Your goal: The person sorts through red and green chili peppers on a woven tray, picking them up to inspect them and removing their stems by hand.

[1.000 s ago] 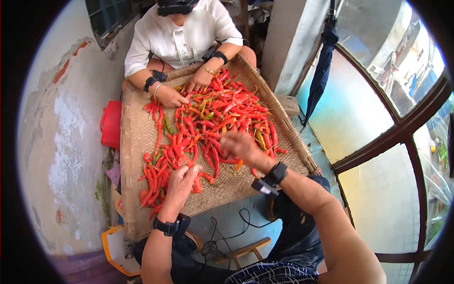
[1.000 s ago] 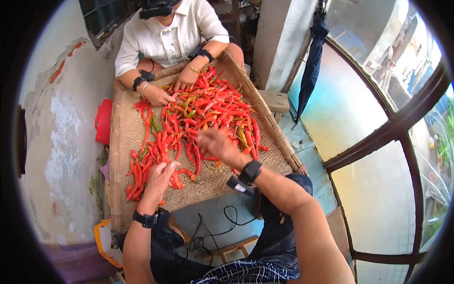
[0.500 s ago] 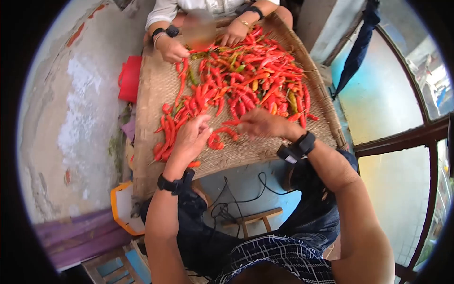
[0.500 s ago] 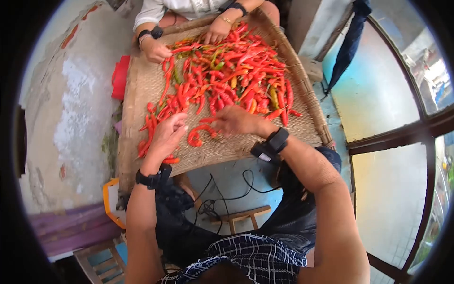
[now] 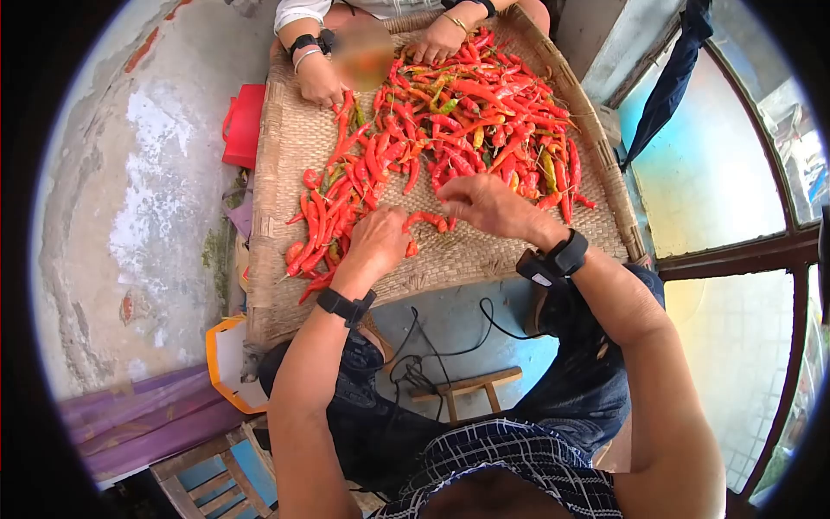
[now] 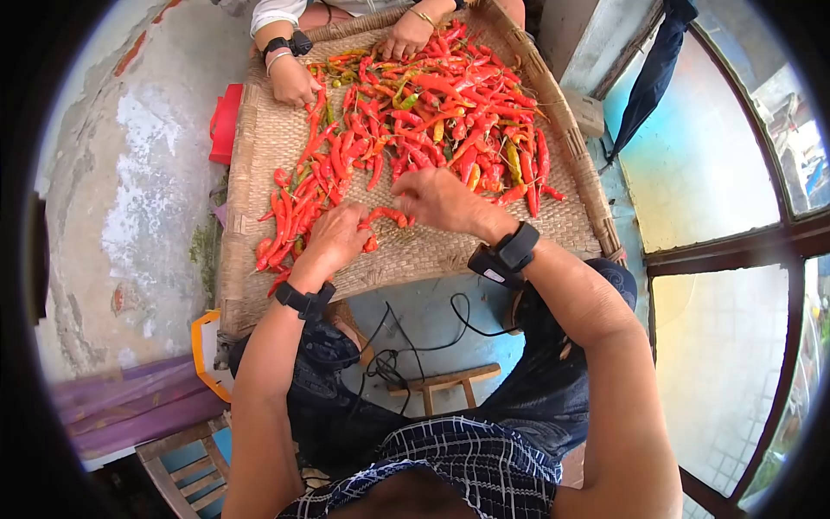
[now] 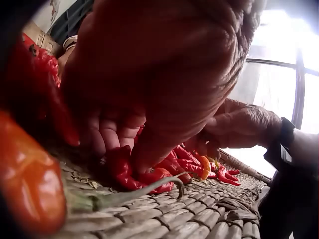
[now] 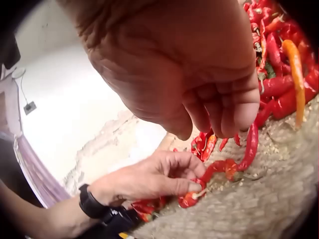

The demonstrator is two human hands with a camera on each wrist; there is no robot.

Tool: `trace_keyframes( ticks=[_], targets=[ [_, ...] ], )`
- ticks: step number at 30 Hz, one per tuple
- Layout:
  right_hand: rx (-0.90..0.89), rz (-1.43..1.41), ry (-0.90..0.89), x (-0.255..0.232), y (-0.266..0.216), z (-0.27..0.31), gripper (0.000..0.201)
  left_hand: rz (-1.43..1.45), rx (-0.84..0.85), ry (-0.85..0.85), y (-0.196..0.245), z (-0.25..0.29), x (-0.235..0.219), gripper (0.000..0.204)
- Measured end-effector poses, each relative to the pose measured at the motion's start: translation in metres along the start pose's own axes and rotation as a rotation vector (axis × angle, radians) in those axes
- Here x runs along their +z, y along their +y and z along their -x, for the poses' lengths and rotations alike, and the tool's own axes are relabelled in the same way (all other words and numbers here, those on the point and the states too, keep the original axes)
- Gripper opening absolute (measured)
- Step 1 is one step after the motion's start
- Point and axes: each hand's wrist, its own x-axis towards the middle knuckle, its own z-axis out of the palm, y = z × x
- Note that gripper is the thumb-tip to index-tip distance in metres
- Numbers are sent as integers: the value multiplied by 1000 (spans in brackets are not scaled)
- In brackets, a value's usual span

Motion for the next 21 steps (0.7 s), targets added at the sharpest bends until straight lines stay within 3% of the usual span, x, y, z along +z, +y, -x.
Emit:
trace_keyframes(
  ticks=[3, 5, 8, 9, 10, 11, 12, 13, 14, 15, 16, 17, 18, 19, 21],
  targets=[
    [-101, 196, 41, 19, 9, 3, 37, 127, -19, -37, -1, -2, -5, 16],
    [-138, 184, 89, 26, 16, 6, 34, 195, -37, -63, 1, -1, -8, 13],
    [-244, 260, 55, 31, 19, 5, 28, 364, 230, 101, 3, -3, -7, 10],
    [-272, 154, 61, 35, 24, 7, 22, 511, 161, 3, 6, -3, -5, 8],
    [-219, 35, 9, 33, 27, 11, 18, 535, 151, -120, 10, -2, -13, 6],
    [97, 161, -164, 19, -1, 14, 20, 754, 147, -89, 11, 3, -9, 8],
    [4, -181, -139, 23, 5, 15, 23, 817, 238, 60, 2, 3, 12, 14],
    [203, -501, -109, 21, 18, 20, 27, 506, 433, 485, -1, 7, 23, 15],
    [462, -1297, -22, 25, 24, 26, 28, 508, 379, 490, 4, 13, 10, 10],
    [-67, -678, 62, 30, 186, 3, 31, 370, 349, 511, -1, 8, 9, 8],
    [15, -372, -78, -14, 170, 19, 39, 461, 413, 533, -3, 5, -2, 11],
    [383, -59, -83, -29, 129, -8, 38, 325, 327, 693, -4, 1, 2, 11],
    [418, -1, 69, -38, 101, -10, 55, 288, 266, 619, -7, 2, -11, 11],
    [373, -229, 11, -60, 75, -22, 31, 275, 227, 534, -8, 2, -16, 12],
    [355, -206, -16, -40, 56, -30, 33, 268, 282, 710, -11, -21, 7, 13]
  ],
)
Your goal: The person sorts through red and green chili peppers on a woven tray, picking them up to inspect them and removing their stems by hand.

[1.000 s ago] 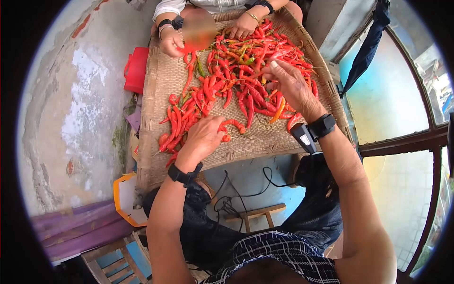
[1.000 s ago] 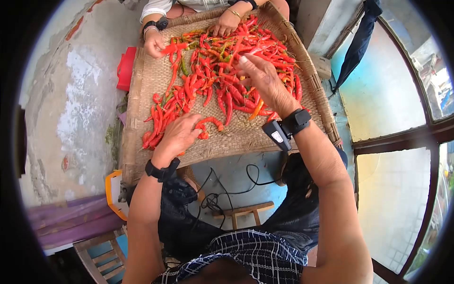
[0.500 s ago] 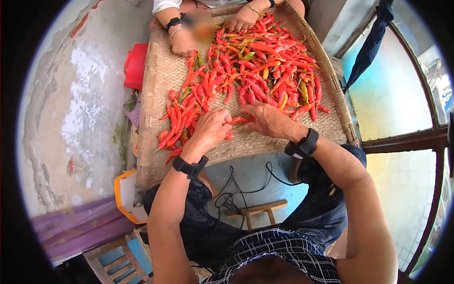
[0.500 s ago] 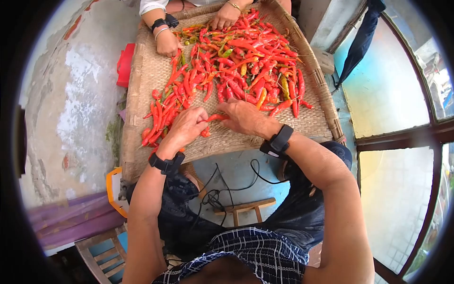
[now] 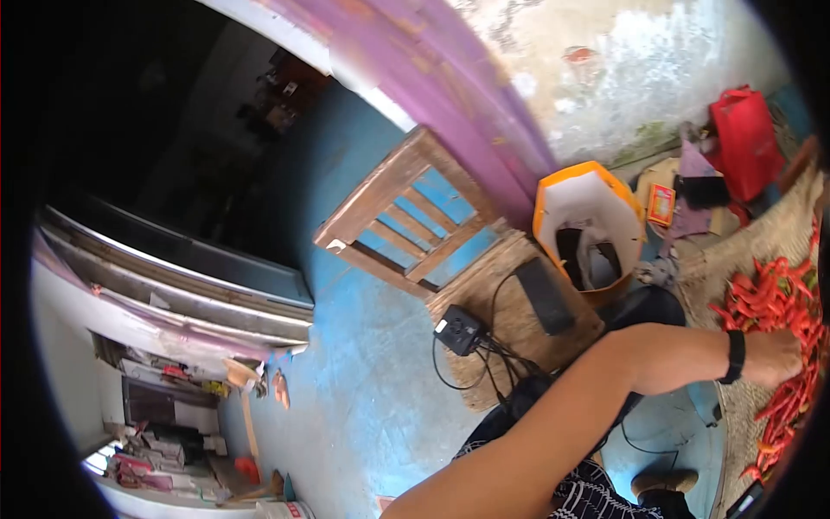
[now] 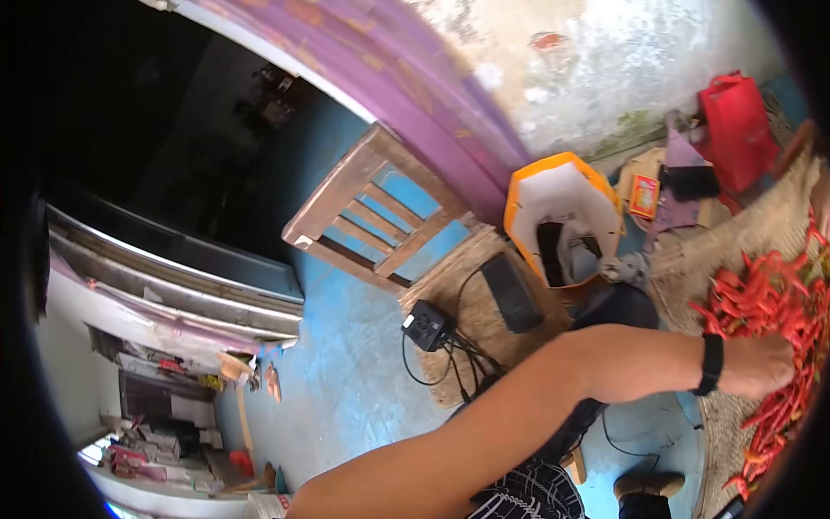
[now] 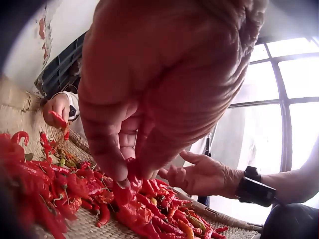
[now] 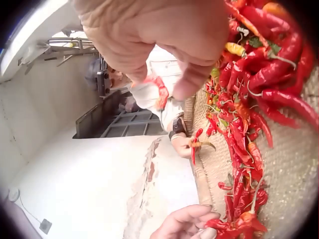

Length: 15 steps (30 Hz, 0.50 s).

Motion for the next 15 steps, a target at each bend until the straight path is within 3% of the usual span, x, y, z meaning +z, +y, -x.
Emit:
trace_keyframes(
  ticks=[2, 4, 6, 7, 12, 14, 15],
  targets=[
    [-57, 52, 28, 31, -21, 12, 37, -92, -44, -99, 12, 1, -3, 14],
    [-92, 102, 45, 53, -38, 12, 42, -104, -70, -23, 9, -6, 16, 13],
    [-115, 150, 69, 76, -52, 21, 47, -8, 57, 172, 4, -17, 35, 17],
    [-128, 175, 78, 86, -57, 25, 49, 29, 129, 360, 16, -15, 21, 25],
    [-197, 270, 132, 112, -82, 40, 59, -105, 1, 337, 28, 16, 1, 29],
    [-384, 456, -51, 108, -94, 40, 25, -155, -48, 317, 27, 22, 6, 31],
    [-384, 457, -54, 112, -79, 22, 25, -179, -73, 306, 27, 25, 8, 32]
  ],
)
